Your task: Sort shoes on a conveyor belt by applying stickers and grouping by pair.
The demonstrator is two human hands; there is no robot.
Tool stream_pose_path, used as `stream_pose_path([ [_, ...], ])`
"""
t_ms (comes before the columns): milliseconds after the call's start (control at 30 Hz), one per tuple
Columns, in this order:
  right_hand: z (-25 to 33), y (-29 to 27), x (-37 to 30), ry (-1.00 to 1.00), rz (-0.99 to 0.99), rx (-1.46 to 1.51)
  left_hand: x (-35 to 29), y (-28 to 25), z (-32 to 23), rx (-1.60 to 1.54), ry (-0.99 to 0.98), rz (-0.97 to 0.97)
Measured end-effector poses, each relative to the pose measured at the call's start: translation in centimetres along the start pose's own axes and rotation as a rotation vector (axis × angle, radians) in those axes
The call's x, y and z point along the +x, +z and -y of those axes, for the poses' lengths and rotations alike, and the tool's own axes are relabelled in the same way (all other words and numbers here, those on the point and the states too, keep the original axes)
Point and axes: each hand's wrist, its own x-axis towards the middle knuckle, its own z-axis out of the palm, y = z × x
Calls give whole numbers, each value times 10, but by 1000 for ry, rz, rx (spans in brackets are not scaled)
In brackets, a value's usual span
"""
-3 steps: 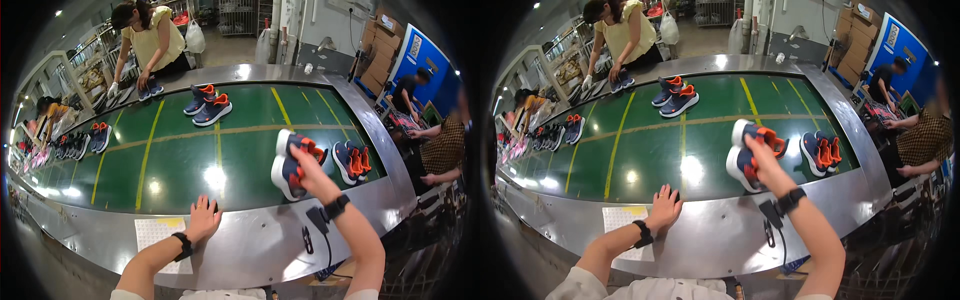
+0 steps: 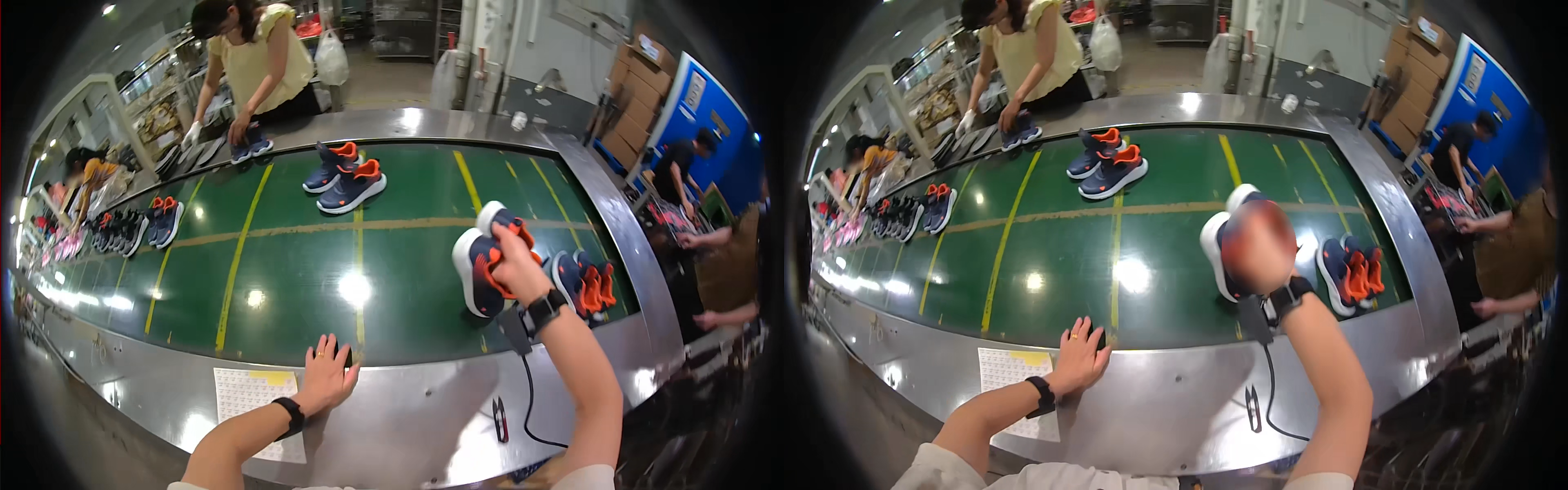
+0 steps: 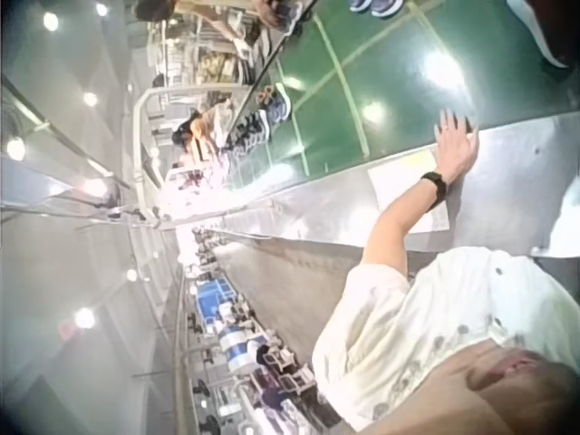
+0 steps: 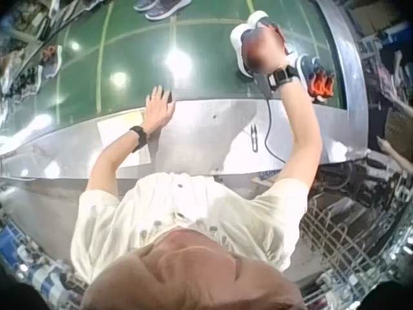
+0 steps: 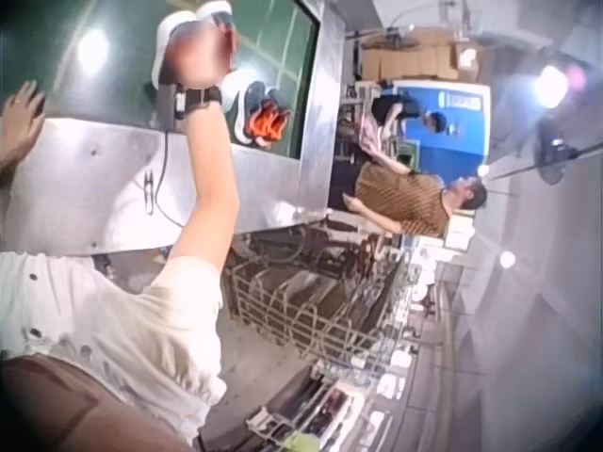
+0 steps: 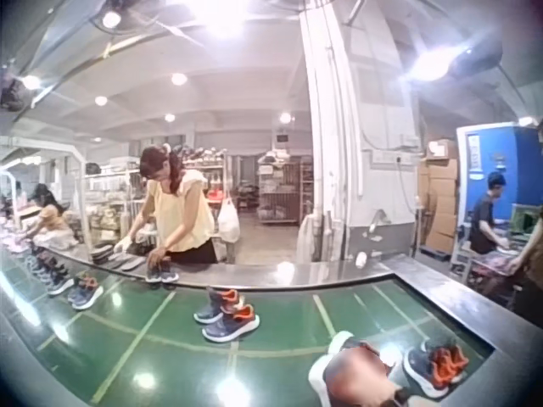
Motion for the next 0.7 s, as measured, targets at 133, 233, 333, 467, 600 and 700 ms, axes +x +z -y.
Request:
stream_pose_path([
  [133,27,18,89,-499,127,-202,1,-15,0,-33,-42,131],
  [233,52,54,119,-1308,352,-1066,-2,-22,1,-3,-82,176],
  [333,132,52,235,-416,561,-212,4,-7,0,-22,-24,66],
  [467,49,74,227,-471,348,-447,-17,-4,-1,-28,-94,64],
  [600,75,-39,176,-673,428,-948,-1,3,-5,-19,-43,13],
  [700,133,-218,156,-1624,85,-1552,5,6,-8,-14,-18,-11],
])
